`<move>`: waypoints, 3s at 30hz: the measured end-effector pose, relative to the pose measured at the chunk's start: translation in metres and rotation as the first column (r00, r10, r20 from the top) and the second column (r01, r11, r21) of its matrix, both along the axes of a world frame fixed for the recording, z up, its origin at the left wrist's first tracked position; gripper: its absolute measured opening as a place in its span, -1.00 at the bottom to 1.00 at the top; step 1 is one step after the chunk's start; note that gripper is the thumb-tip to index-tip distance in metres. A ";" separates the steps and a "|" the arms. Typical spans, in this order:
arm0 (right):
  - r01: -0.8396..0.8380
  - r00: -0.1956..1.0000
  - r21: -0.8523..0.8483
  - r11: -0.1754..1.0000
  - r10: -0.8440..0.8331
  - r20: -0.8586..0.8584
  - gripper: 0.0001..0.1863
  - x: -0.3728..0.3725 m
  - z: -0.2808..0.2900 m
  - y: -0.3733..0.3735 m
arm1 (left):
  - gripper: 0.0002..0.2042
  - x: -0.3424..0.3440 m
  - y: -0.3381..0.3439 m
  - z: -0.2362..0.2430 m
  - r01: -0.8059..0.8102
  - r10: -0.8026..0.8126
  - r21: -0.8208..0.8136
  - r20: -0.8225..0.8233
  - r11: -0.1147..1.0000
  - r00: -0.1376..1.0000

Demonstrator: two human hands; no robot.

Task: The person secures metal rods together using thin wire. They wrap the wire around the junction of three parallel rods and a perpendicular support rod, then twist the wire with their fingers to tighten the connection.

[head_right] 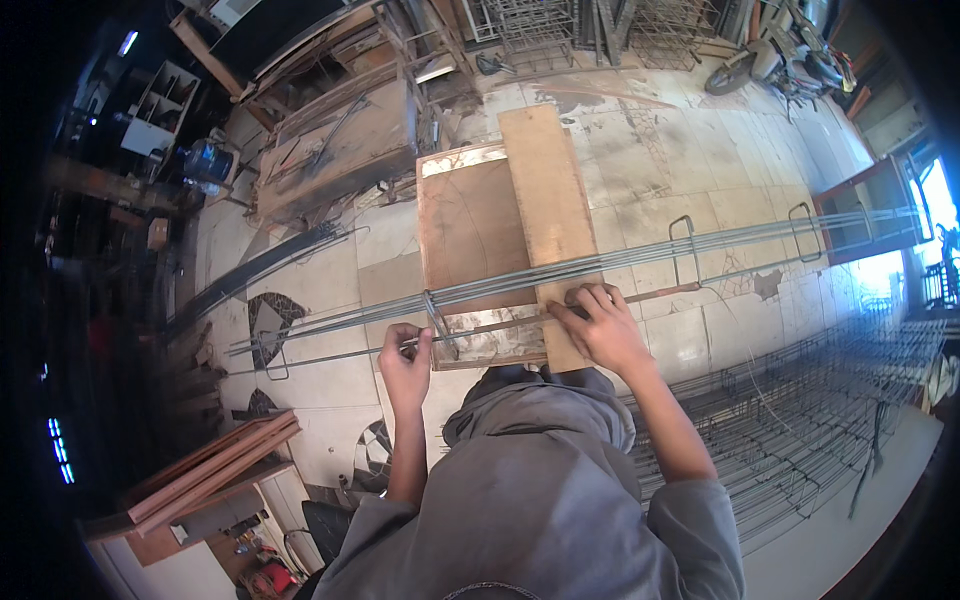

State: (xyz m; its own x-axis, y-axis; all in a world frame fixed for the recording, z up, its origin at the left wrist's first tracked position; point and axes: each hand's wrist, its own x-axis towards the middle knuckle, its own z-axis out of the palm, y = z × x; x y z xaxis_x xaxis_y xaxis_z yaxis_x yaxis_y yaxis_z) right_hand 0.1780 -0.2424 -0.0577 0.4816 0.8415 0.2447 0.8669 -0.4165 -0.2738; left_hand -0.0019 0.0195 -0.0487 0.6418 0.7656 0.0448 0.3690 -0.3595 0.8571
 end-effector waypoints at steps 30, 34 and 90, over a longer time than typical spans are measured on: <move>0.014 1.000 0.045 0.999 -0.014 -0.007 -0.54 0.000 0.001 0.004 | -0.83 0.072 -0.006 -0.018 0.130 -0.132 -0.029 -0.062 0.991 0.989; 0.024 1.000 0.067 0.997 -0.023 -0.014 -0.54 -0.001 0.000 0.004 | -0.81 0.072 -0.008 -0.012 0.119 -0.124 -0.065 -0.076 0.991 0.989; 0.030 1.000 0.074 0.997 -0.029 -0.011 -0.55 -0.001 -0.005 0.003 | -0.80 0.104 0.126 0.017 0.649 -0.602 -0.039 -0.419 0.759 0.679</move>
